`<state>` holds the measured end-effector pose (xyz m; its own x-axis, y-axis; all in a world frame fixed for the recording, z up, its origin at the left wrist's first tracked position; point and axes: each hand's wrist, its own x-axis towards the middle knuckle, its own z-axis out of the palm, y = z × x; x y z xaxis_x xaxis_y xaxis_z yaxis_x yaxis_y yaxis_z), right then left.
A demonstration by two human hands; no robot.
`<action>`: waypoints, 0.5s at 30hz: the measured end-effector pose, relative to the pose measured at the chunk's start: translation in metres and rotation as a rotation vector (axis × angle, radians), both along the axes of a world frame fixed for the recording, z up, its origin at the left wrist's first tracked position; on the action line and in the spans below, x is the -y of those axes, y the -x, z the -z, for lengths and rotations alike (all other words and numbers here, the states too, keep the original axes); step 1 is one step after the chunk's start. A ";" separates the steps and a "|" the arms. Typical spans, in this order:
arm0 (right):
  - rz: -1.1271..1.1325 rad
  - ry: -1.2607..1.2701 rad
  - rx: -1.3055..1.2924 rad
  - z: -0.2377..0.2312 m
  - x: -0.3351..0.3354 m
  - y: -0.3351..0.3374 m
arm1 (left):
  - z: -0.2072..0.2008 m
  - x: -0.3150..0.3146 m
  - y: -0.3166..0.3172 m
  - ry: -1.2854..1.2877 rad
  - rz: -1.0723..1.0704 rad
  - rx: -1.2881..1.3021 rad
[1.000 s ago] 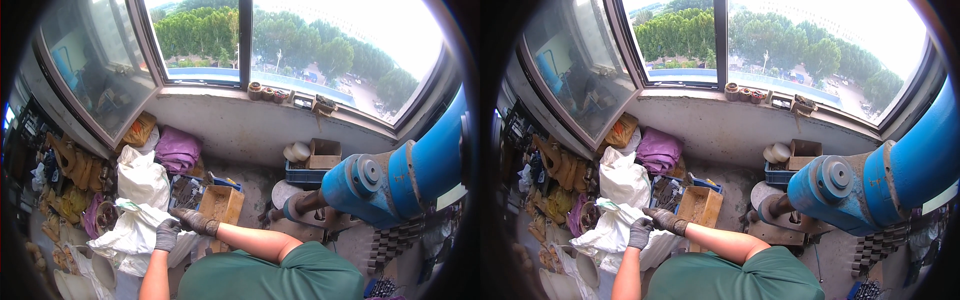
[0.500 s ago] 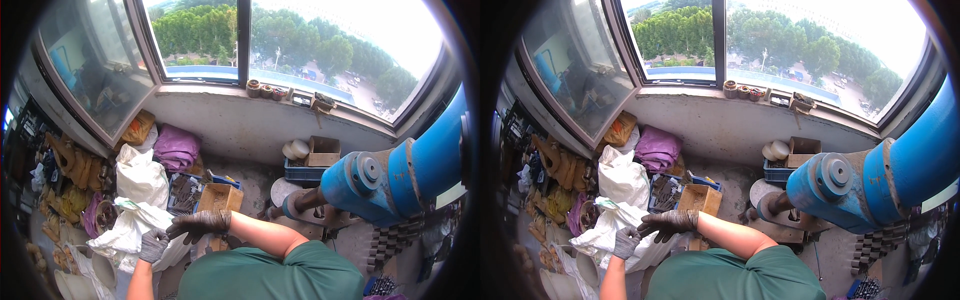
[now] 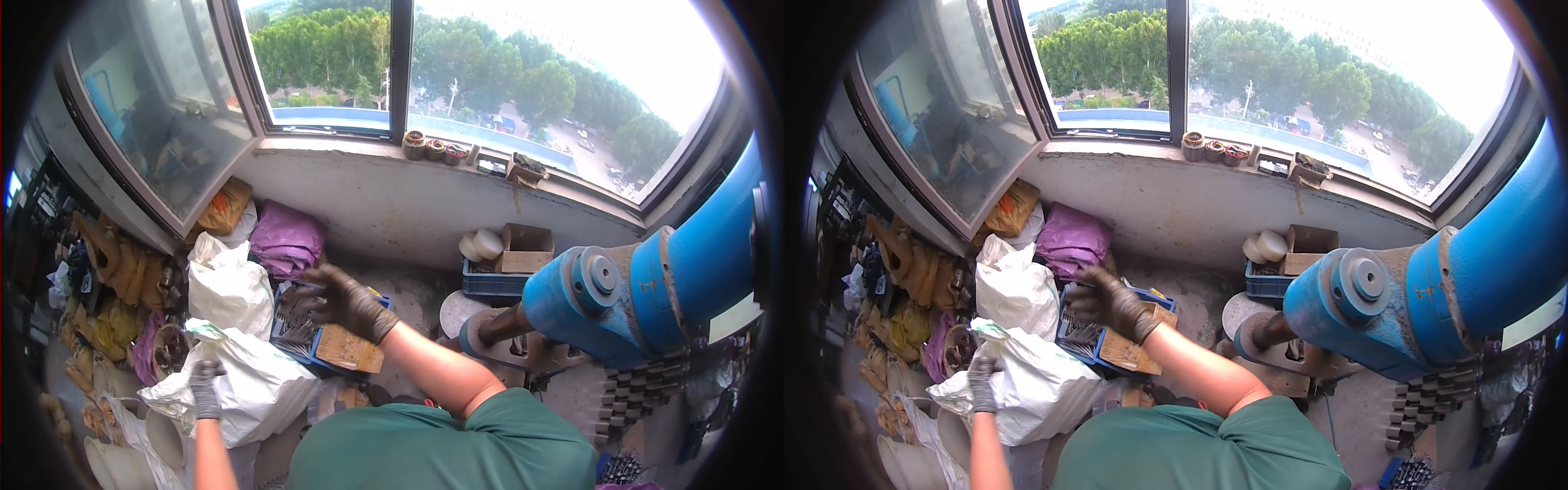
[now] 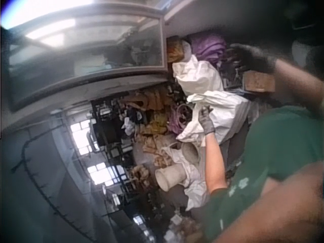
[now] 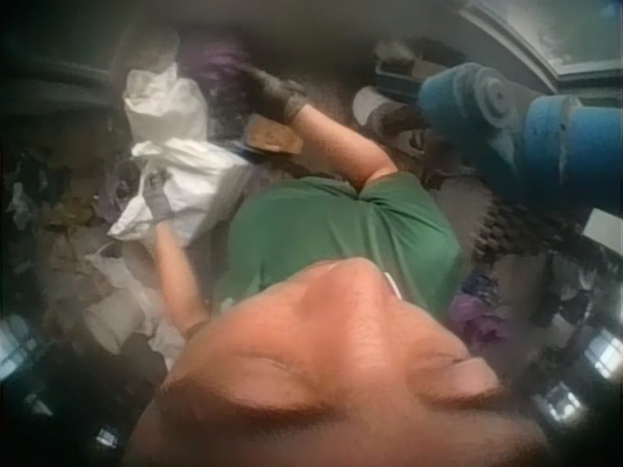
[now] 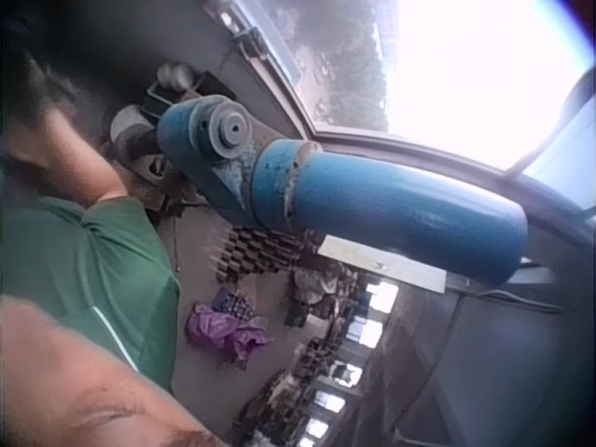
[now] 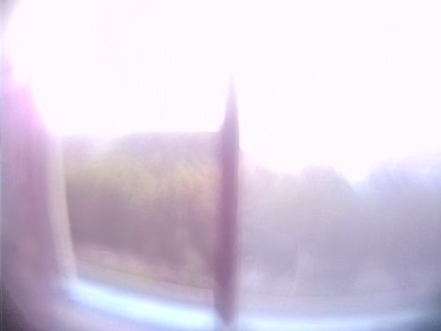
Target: The person picks up metal pipes from the floor and places them into a purple bag.
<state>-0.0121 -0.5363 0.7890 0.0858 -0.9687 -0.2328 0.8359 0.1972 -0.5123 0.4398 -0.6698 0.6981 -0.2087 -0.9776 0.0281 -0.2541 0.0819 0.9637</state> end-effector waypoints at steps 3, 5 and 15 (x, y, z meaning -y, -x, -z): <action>-0.170 -0.062 -0.024 0.001 0.000 -0.051 | -0.013 -0.053 0.105 -0.182 0.197 -0.170; -0.211 -0.086 0.031 -0.005 -0.006 -0.079 | -0.023 -0.073 0.138 -0.271 0.285 -0.064; -0.417 -0.033 0.104 0.018 -0.004 -0.086 | -0.054 -0.109 0.158 -0.311 0.286 -0.009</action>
